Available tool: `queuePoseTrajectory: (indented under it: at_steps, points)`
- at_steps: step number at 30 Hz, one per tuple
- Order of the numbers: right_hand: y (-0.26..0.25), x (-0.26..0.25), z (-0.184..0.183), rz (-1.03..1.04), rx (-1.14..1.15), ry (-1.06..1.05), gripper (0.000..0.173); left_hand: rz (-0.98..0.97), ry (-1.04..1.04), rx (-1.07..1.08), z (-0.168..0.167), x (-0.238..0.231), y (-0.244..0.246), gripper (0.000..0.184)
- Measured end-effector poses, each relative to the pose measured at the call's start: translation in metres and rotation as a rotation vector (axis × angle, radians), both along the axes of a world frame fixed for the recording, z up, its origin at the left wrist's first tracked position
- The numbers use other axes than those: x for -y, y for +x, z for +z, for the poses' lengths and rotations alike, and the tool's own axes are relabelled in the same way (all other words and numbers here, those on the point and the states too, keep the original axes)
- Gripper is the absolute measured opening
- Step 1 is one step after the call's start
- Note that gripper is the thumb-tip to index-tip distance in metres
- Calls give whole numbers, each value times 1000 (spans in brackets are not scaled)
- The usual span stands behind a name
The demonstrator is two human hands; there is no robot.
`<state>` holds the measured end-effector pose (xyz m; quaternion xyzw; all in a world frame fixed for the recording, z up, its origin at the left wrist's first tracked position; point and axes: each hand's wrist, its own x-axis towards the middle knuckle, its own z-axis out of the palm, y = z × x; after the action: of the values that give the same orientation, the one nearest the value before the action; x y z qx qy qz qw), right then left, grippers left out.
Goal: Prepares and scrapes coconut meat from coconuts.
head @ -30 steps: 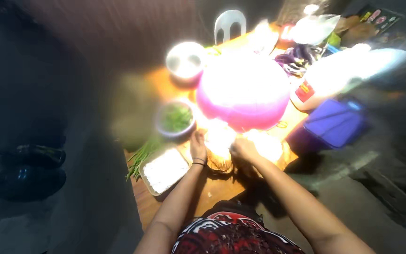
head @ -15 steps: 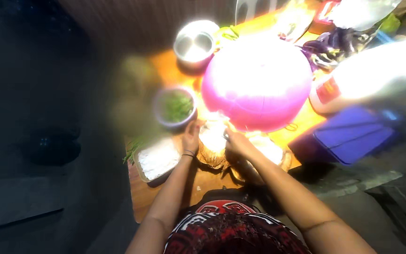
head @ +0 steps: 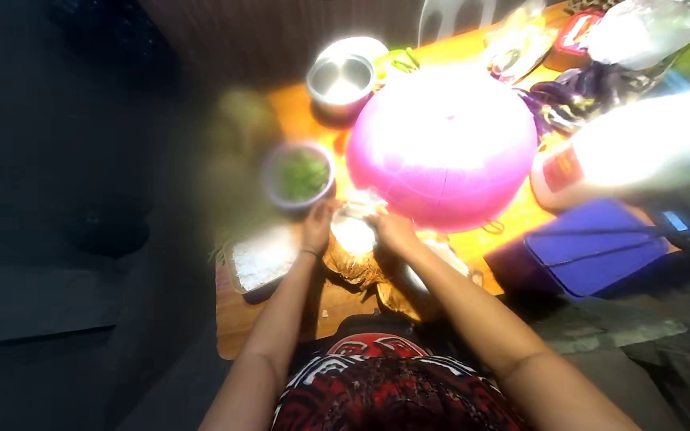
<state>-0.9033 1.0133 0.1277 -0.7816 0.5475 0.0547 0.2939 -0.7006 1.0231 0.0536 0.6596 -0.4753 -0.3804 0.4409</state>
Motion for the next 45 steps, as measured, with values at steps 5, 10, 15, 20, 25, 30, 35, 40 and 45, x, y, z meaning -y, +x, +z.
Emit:
queuePoseTrajectory:
  at_steps: [5, 10, 15, 20, 25, 30, 35, 40, 45]
  points:
    - [-11, -9, -19, 124, -72, 62, 28, -11, 14, 60, 1, 4, 3, 43]
    - [-7, 1, 8, 55, -94, 12, 31, -22, 38, 43, 6, 6, 0, 41]
    - [11, -8, -1, 119, -189, 93, 35, -20, 5, 27, -1, 5, 6, 40]
    - [5, 4, 10, 121, -194, 57, 25, -8, 25, 0, -5, 2, 7, 43]
    - [20, -19, 34, 76, -169, 93, 34, -16, 34, -6, -9, 2, 10, 43]
    - [8, -3, 12, 140, -239, 67, 26, -18, 63, -3, -6, 5, 8, 43]
    - [12, -30, 3, 44, -152, -139, 34, -40, 72, 38, -5, 7, 9, 44]
    - [6, -15, 18, 82, -291, 63, 28, -34, 87, 63, -5, 10, 7, 46]
    - [5, -11, -9, 54, -247, -135, 39, -28, 102, 63, -5, 16, 5, 44]
